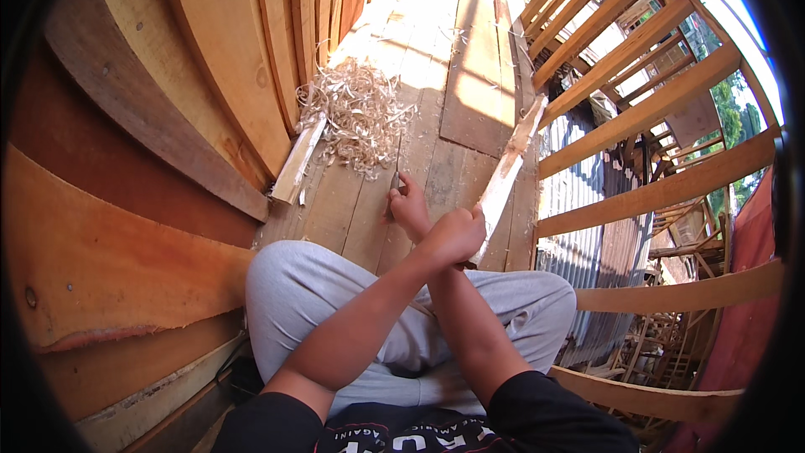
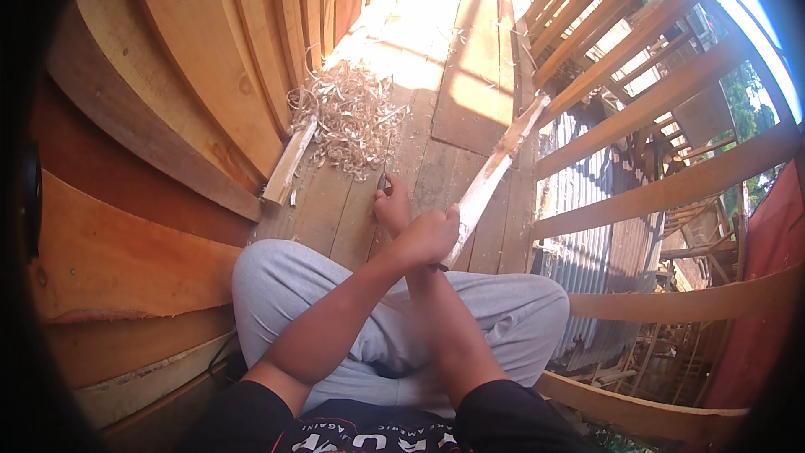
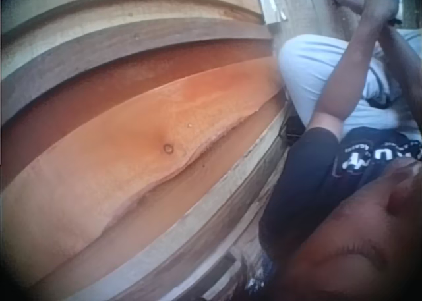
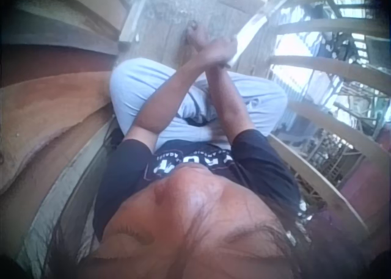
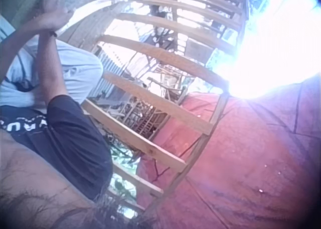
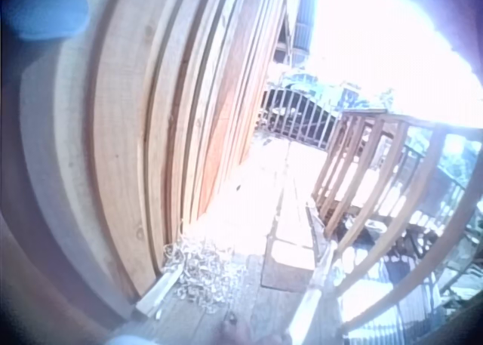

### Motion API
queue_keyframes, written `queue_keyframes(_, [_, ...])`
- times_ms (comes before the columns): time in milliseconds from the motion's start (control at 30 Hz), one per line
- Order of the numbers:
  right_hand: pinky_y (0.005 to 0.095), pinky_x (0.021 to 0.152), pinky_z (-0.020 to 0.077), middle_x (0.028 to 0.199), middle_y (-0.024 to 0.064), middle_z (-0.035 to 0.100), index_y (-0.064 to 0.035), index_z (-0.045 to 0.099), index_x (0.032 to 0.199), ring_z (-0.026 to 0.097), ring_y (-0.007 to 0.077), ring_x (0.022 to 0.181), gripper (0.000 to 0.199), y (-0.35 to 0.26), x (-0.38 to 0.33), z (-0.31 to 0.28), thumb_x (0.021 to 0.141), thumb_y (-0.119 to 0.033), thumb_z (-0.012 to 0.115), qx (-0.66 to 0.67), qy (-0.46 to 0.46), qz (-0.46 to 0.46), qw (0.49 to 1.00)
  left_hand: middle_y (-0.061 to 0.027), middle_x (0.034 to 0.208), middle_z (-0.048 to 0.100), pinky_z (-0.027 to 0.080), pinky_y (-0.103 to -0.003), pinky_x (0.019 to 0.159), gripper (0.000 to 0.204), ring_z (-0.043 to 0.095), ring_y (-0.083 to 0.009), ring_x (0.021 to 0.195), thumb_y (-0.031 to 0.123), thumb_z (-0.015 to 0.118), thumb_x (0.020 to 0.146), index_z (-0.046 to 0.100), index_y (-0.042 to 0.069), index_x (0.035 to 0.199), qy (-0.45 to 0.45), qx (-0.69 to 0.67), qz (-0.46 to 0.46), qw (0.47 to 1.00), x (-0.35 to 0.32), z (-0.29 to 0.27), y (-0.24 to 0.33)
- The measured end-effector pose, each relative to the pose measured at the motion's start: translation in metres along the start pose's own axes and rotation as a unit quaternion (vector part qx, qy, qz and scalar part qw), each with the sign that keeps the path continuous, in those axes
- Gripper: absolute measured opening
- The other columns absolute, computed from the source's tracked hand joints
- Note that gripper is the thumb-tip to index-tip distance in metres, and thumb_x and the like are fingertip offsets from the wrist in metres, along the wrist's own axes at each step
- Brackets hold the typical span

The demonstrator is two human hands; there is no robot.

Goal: The person sits cross-legged and uses a knife to shave thin layers off a long piece of wood, creating wood shavings. The person repeatedly adjusts the wood and continues shaving along its length.

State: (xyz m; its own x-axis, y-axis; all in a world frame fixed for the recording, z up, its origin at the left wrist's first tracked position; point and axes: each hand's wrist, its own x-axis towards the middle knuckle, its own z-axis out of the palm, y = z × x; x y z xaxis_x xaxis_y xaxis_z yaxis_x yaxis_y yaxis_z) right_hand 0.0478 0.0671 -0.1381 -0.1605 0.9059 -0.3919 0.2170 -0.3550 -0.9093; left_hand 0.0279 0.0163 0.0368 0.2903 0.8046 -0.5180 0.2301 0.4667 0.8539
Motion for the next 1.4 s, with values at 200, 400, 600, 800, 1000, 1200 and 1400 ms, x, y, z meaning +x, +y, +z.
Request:
queue_keyframes(200, [0.0408, 0.056, 0.0615, 0.099, 0.0143, 0.054, 0.0007, 0.028, 0.145, 0.062, 0.0244, 0.065, 0.053, -0.002, -0.001, 0.001, 0.096, -0.005, 0.048, 0.013, 0.056, 0.049, 0.997, -0.0389, 0.084, 0.061, 0.049, -0.046, 0.088, 0.072, 0.066, -0.0458, 0.083, 0.040, 0.022, 0.102, 0.061, -0.020, 0.094, 0.017, 0.025, 0.037, 0.999, 0.011, 0.006, -0.011])
queue_keyframes(400, [0.0330, 0.048, 0.0533, 0.087, 0.0125, 0.064, 0.0036, 0.044, 0.132, 0.067, 0.0205, 0.073, 0.042, -0.020, -0.021, -0.013, 0.094, -0.009, 0.056, 0.095, -0.039, 0.050, 0.993, -0.0345, 0.094, 0.064, 0.056, -0.043, 0.068, 0.064, 0.068, -0.0400, 0.077, 0.036, 0.025, 0.101, 0.060, -0.018, 0.101, 0.101, 0.104, 0.058, 0.988, 0.023, 0.005, -0.025])
queue_keyframes(600, [0.0296, 0.046, 0.0492, 0.082, 0.0097, 0.065, -0.0006, 0.061, 0.110, 0.065, 0.0170, 0.070, 0.029, 0.008, -0.003, -0.145, 0.088, -0.020, 0.064, 0.021, -0.195, -0.017, 0.980, -0.0164, 0.079, 0.065, 0.053, -0.035, 0.046, 0.063, 0.069, -0.0253, 0.071, 0.042, 0.024, 0.102, 0.057, -0.011, 0.112, -0.012, -0.028, -0.013, 0.999, 0.004, -0.003, 0.002])
queue_keyframes(800, [0.0291, 0.046, 0.0446, 0.070, 0.0056, 0.061, 0.0020, 0.063, 0.096, 0.057, 0.0153, 0.053, 0.019, -0.067, -0.036, -0.236, 0.085, -0.014, 0.060, -0.476, -0.185, 0.099, 0.854, -0.0106, 0.076, 0.060, 0.051, -0.034, 0.048, 0.060, 0.061, -0.0221, 0.058, 0.048, 0.029, 0.101, 0.057, -0.004, 0.112, 0.012, -0.055, -0.024, 0.998, 0.016, -0.015, -0.018])
queue_keyframes(1000, [0.0344, 0.045, 0.0469, 0.073, 0.0132, 0.063, 0.0046, 0.062, 0.095, 0.061, 0.0218, 0.057, 0.026, -0.017, -0.033, -0.369, 0.086, -0.020, 0.066, -0.489, 0.142, 0.075, 0.857, -0.0094, 0.077, 0.059, 0.047, -0.033, 0.047, 0.058, 0.057, -0.0213, 0.056, 0.052, 0.031, 0.100, 0.058, 0.001, 0.105, -0.007, -0.078, -0.028, 0.997, 0.029, -0.007, -0.026])
queue_keyframes(1200, [0.0257, 0.060, 0.0419, 0.071, 0.0028, 0.060, -0.0003, 0.056, 0.095, 0.051, 0.0081, 0.066, 0.025, -0.048, -0.027, -0.311, 0.091, -0.022, 0.068, -0.303, 0.214, -0.177, 0.912, -0.0006, 0.058, 0.050, 0.031, -0.027, 0.036, 0.048, 0.044, -0.0114, 0.041, 0.051, 0.030, 0.101, 0.054, 0.011, 0.090, -0.058, -0.236, -0.101, 0.965, 0.041, -0.017, -0.041])
queue_keyframes(1400, [0.0362, 0.072, 0.0501, 0.083, 0.0120, 0.067, -0.0003, 0.065, 0.105, 0.066, 0.0210, 0.082, 0.028, -0.069, -0.043, -0.253, 0.090, -0.024, 0.067, -0.248, -0.030, -0.186, 0.950, 0.0014, 0.057, 0.047, 0.034, -0.025, 0.037, 0.045, 0.042, -0.0112, 0.039, 0.050, 0.030, 0.101, 0.052, 0.011, 0.093, -0.128, -0.314, -0.134, 0.931, 0.049, -0.019, -0.043])
